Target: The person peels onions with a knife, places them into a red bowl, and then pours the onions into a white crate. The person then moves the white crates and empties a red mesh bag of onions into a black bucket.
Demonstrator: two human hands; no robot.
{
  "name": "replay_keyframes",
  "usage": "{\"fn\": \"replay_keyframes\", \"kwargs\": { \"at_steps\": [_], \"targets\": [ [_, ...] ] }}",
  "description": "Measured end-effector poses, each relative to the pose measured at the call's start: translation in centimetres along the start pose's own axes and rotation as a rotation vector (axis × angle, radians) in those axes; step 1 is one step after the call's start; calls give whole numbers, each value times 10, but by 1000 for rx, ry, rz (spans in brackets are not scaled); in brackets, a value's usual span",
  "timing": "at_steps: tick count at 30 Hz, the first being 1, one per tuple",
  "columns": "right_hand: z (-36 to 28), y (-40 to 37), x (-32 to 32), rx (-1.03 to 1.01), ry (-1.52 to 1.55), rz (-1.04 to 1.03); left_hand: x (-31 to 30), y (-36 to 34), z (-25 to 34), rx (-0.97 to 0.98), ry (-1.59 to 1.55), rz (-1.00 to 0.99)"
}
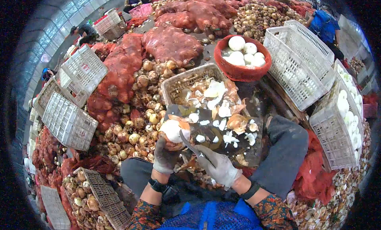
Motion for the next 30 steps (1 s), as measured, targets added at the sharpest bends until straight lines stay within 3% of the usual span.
{"fn": "replay_keyframes", "kwargs": {
  "at_steps": [5,7,9,12,14,16,18,19,22,24,28,29,30],
  "targets": [
    [2,4,5,11,-107,65,6,3,4,49,112,-39],
    [7,7,11,-106,-185,148,6,3,1,46,32,-24],
    [-4,11,15,-155,-219,188,-6,5,-7,18,196,-16],
    [-6,19,19,-39,-69,193,0,10,0,158,74,-19],
    [-10,23,16,222,159,154,3,16,-4,210,247,84],
    [4,29,20,239,324,189,-3,18,0,175,112,-7],
    [26,34,16,-39,196,95,3,21,3,201,357,27],
    [29,33,14,-17,215,86,7,23,5,213,479,47],
    [19,36,15,162,505,131,-12,27,-6,125,48,1],
    [-6,29,14,343,888,103,-10,22,-7,120,100,30],
    [20,35,7,372,1311,127,8,23,-1,113,125,-40],
    [30,37,2,342,1353,62,-2,24,-5,108,156,-108],
    [32,36,1,267,1161,100,-2,24,-2,102,187,-177]
  ]
}}
Point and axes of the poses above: each hand's wrist, its own y-axis towards the middle knuckle, its own x-axis out of the palm, z = x × y, the point moved 1 cm from there along y, towards the middle knuckle, and after that the axes turned 15 degrees about y, right-handed, at the moved point
